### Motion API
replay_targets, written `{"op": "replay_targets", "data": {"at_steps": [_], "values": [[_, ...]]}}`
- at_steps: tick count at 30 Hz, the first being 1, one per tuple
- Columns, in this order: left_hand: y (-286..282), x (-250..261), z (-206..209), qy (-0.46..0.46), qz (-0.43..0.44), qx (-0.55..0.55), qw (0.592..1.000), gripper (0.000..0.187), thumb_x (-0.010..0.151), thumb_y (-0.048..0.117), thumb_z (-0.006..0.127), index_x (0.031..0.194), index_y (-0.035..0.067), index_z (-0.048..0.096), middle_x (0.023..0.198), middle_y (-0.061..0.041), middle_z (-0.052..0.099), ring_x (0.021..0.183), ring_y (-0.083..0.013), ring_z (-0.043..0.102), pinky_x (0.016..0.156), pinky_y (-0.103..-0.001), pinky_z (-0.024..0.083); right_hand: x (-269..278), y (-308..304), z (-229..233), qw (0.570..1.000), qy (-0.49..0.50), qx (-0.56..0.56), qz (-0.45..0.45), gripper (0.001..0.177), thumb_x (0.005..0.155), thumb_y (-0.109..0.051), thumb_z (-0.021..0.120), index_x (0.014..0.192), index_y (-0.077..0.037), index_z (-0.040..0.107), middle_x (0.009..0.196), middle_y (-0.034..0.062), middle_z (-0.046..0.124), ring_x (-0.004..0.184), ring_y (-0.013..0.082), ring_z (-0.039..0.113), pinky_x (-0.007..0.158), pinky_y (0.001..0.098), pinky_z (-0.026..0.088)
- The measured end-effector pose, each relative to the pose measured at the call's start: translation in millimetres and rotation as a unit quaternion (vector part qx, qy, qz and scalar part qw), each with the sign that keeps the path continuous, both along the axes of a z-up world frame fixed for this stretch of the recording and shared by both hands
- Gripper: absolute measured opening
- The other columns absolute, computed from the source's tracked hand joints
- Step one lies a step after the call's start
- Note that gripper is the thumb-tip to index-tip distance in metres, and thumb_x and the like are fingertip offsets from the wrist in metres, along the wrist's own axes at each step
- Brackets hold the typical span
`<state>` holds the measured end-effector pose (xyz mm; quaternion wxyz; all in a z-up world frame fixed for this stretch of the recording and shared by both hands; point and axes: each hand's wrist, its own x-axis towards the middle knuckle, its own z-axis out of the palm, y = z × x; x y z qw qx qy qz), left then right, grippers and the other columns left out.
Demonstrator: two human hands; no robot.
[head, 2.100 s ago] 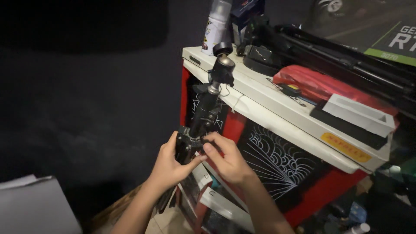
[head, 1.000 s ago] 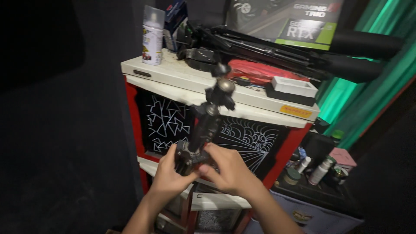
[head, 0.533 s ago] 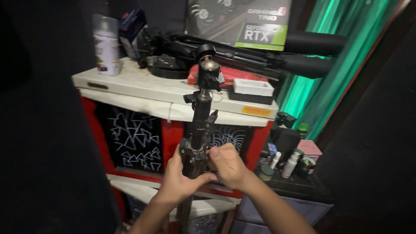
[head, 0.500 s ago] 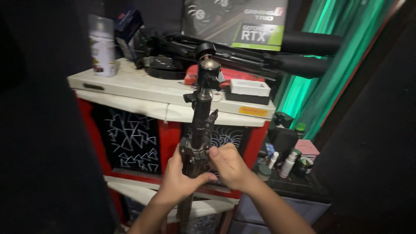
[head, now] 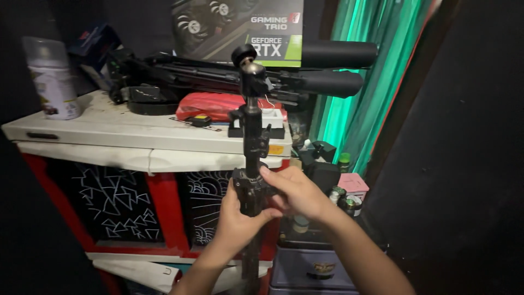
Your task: The person picks up a tripod from the floor and unfolds it by extending the legs and tightening the adjustment knobs.
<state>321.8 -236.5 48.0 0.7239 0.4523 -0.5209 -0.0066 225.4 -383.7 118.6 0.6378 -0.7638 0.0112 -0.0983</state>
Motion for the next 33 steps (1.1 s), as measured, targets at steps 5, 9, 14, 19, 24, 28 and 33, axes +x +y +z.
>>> {"op": "replay_targets", "data": {"at_steps": [5, 9, 14, 19, 24, 28, 33], "values": [[-30, -5, -7, 0.027, 0.02, 0.009, 0.999, 0.071, 0.077, 0.006, 0.09, 0.133, 0.001, 0.046, 0.111, -0.007, 0.07, 0.101, -0.0137, 0.071, 0.09, -0.029, 0.058, -15, -16, 7, 0.999, -0.003, -0.022, -0.029, 0.062, 0.108, -0.047, 0.045, 0.068, -0.001, 0.056, 0.048, 0.0025, 0.048, 0.038, 0.0099, 0.041, 0.038, 0.0275, 0.031], [-47, -7, -8, 0.071, -0.001, -0.028, 0.997, 0.067, 0.083, 0.009, 0.086, 0.135, 0.001, 0.045, 0.11, -0.005, 0.066, 0.097, -0.0118, 0.066, 0.088, -0.029, 0.057, -36, -17, 14, 0.91, -0.307, -0.278, -0.016, 0.037, 0.115, -0.037, 0.051, 0.117, 0.0, 0.052, 0.082, 0.0045, 0.068, 0.071, 0.0142, 0.067, 0.063, 0.0318, 0.051], [-47, -4, 2, 0.076, -0.048, 0.004, 0.996, 0.066, 0.088, 0.024, 0.081, 0.136, 0.002, 0.042, 0.107, -0.007, 0.068, 0.089, -0.0124, 0.069, 0.079, -0.028, 0.058, -25, -37, 33, 0.734, -0.359, -0.56, -0.135, 0.032, 0.093, -0.034, 0.068, 0.105, -0.004, 0.063, 0.084, 0.0096, 0.061, 0.07, 0.0286, 0.063, 0.058, 0.0397, 0.047], [-37, -2, 24, 0.068, -0.075, 0.038, 0.994, 0.072, 0.086, 0.029, 0.08, 0.141, 0.002, 0.041, 0.107, -0.007, 0.067, 0.083, -0.0125, 0.069, 0.071, -0.029, 0.06, -21, -41, 52, 0.599, -0.402, -0.672, -0.169, 0.041, 0.086, -0.048, 0.071, 0.095, -0.009, 0.063, 0.078, 0.0067, 0.053, 0.065, 0.025, 0.059, 0.051, 0.0394, 0.043], [-25, 2, 32, 0.035, -0.035, 0.046, 0.998, 0.073, 0.087, 0.028, 0.082, 0.142, 0.002, 0.041, 0.108, -0.008, 0.067, 0.084, -0.0116, 0.068, 0.073, -0.028, 0.06, -17, -35, 58, 0.59, -0.456, -0.651, -0.143, 0.04, 0.091, -0.049, 0.069, 0.096, -0.01, 0.061, 0.075, 0.0046, 0.051, 0.064, 0.0237, 0.058, 0.052, 0.0383, 0.043], [-21, 12, 27, 0.015, 0.007, 0.034, 0.999, 0.073, 0.086, 0.024, 0.083, 0.141, 0.001, 0.042, 0.11, -0.009, 0.066, 0.093, -0.0146, 0.068, 0.081, -0.03, 0.057, -5, -29, 53, 0.666, -0.446, -0.586, -0.118, 0.033, 0.099, -0.04, 0.064, 0.088, -0.01, 0.061, 0.066, 0.0039, 0.056, 0.058, 0.0252, 0.061, 0.051, 0.0386, 0.043], [-16, 17, 16, 0.009, 0.059, 0.028, 0.998, 0.08, 0.081, 0.024, 0.087, 0.143, 0.001, 0.041, 0.115, -0.009, 0.067, 0.105, -0.0179, 0.068, 0.095, -0.033, 0.055, 2, -11, 39, 0.837, -0.374, -0.396, -0.056, 0.044, 0.111, -0.033, 0.047, 0.077, -0.009, 0.062, 0.06, 0.004, 0.061, 0.055, 0.0196, 0.065, 0.052, 0.032, 0.048]]}}
